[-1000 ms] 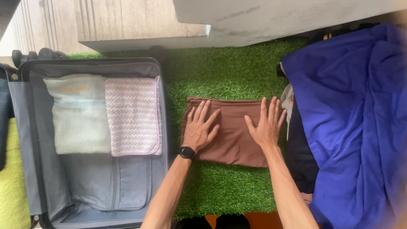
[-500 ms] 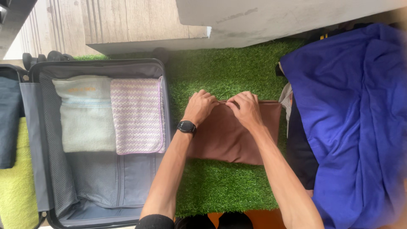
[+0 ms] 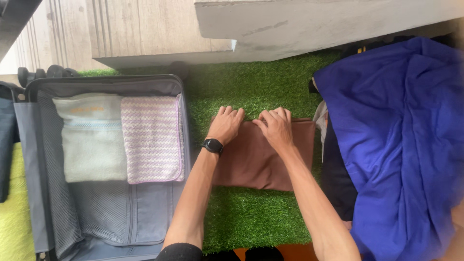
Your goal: The person folds a brown towel on a green mat next to an open suitcase. They smooth the fabric, fold it in half multiple times to create a compact rectangle, and then place the folded towel into the suitcase.
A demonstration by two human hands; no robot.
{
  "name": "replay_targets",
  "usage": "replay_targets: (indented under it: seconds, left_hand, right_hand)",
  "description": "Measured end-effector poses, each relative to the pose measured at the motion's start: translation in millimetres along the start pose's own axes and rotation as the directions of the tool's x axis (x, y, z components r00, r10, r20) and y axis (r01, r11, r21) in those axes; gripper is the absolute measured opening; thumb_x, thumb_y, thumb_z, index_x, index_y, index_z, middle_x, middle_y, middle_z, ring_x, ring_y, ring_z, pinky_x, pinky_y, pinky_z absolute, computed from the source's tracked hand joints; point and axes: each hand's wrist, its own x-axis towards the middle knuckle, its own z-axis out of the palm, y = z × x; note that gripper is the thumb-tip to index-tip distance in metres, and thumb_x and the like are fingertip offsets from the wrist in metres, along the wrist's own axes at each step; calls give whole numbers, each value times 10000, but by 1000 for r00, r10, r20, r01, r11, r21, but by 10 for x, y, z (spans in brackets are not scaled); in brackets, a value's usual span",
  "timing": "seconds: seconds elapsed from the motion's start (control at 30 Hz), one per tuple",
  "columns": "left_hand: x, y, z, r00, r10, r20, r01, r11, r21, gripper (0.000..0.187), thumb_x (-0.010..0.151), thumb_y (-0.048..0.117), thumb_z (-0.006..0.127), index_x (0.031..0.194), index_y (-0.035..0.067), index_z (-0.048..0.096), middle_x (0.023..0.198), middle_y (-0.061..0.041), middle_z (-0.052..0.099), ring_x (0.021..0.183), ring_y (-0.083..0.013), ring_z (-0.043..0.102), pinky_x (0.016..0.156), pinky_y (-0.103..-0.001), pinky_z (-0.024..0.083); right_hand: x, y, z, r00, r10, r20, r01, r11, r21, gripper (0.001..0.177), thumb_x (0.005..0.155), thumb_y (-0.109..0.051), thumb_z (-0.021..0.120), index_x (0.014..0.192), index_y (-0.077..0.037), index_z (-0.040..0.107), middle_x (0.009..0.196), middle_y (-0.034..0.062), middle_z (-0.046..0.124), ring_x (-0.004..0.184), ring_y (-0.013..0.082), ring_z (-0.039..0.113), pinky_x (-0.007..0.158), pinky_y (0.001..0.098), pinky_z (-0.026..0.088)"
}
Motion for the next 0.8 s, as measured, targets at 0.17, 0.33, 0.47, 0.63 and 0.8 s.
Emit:
replay_targets:
  seconds: [0.17,0.33,0.47,0.63,0.8]
  left_hand:
    - [54,-11,-60,997,15,70,-14,1000,-21,112,995,161,547,1087,112,587,901,-65,696,949,-258,596,890,-407,437]
    - [16,105,-158,1000,21,-20,-18,990,142,280,905,115,561,1181,114,608,962,-63,664,995,-245,592,931,-426,437]
    - [55,392,-154,990,-8,-141,27,991,133,339,867,97,599,1203,135,612,1067,-53,642,1058,-218,583,979,-412,437]
    - [261,857,-28,980,21,-198,-72,964,-254,322,950,263,671,1202,63,647,1041,-73,633,1014,-246,567,891,-410,435]
    - [387,959,121,970,-232,-69,170,856,-487,128,944,242,682,967,121,717,941,-25,697,952,-245,605,883,-408,435]
  right_hand:
    - [-92,252,-72,999,45,-26,-46,999,-8,288,927,-381,759,903,-108,671,886,7,647,974,238,559,947,421,395]
    - [-343,529,-360,998,-29,-55,26,998,-55,224,941,-315,747,1015,-106,713,1018,29,645,1037,237,579,978,436,410]
    - [-454,631,-475,995,-29,-100,25,999,-39,166,942,-241,735,1038,-106,732,1046,15,671,1066,230,606,996,433,427]
    - [-379,677,-472,996,42,-76,-40,999,27,103,964,-231,724,964,-129,740,948,-14,712,1013,204,619,965,418,428]
    - [-313,769,-534,994,106,35,-107,994,23,154,949,-279,725,902,-133,729,858,-2,714,956,230,608,951,438,388]
